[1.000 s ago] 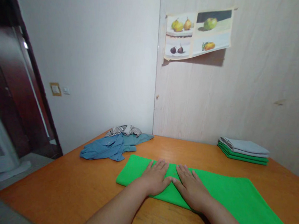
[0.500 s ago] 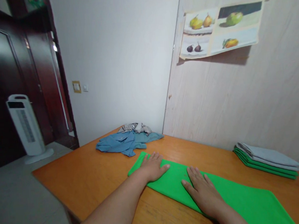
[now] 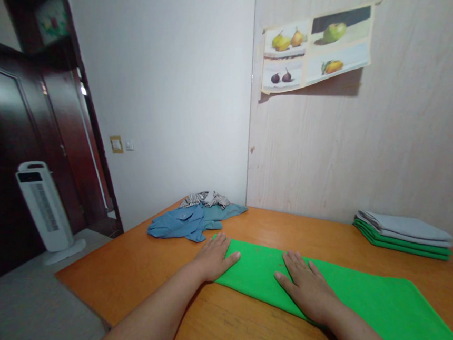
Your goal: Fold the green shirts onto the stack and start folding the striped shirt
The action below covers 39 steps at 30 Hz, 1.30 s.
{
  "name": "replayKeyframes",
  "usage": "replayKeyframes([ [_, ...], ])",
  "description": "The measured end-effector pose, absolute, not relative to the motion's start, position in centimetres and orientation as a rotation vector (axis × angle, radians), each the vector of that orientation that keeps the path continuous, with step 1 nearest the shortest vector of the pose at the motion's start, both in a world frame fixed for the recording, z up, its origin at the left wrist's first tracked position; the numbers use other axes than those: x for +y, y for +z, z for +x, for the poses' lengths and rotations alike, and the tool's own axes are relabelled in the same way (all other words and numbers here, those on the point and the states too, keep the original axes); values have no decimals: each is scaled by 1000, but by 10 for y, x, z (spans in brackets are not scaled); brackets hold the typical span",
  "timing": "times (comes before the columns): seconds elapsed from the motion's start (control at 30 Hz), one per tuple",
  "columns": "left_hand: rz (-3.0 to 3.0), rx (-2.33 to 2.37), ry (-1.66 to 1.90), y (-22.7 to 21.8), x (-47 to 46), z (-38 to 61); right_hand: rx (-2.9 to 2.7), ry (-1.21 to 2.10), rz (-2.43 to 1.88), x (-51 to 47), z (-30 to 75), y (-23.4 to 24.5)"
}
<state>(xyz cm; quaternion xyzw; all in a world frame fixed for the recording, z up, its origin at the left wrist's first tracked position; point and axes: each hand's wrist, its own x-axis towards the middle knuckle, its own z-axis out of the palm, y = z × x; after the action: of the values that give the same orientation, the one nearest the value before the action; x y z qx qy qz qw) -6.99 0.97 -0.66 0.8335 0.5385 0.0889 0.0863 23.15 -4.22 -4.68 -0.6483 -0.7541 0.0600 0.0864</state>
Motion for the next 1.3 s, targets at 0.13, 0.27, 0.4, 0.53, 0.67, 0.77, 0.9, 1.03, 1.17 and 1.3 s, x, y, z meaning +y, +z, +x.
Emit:
replayKeyframes([
  [0.13, 2461, 1623, 254, -11, 11, -74, -2264, 196, -1946, -43, 230, -41],
  [0.27, 2460, 1610, 224, -7, 12, -73, -2262, 215, -1937, -43, 229, -38],
  [0.4, 2453, 1645, 181, 0, 10, -74, -2253, 227, -1957, -45, 225, -34],
  [0.53, 2480, 1703, 240, 0, 4, -85, -2256, 235, -1973, -47, 221, -30],
  [0.67, 2488, 1696, 193, -6, -2, -99, -2264, 236, -1973, -47, 220, -28],
  [0.77, 2480, 1684, 137, -7, -2, -104, -2257, 238, -1970, -47, 220, -28],
  [0.9, 2496, 1717, 118, 0, 5, -99, -2259, 250, -1958, -44, 220, -31],
  [1.03, 2574, 1758, 258, 5, 12, -88, -2249, 251, -1931, -44, 220, -32],
  [1.17, 2539, 1698, 190, -1, 15, -85, -2242, 263, -1925, -47, 218, -27],
  [1.3, 2452, 1681, 143, -12, 17, -91, -2238, 272, -1932, -50, 216, -22],
])
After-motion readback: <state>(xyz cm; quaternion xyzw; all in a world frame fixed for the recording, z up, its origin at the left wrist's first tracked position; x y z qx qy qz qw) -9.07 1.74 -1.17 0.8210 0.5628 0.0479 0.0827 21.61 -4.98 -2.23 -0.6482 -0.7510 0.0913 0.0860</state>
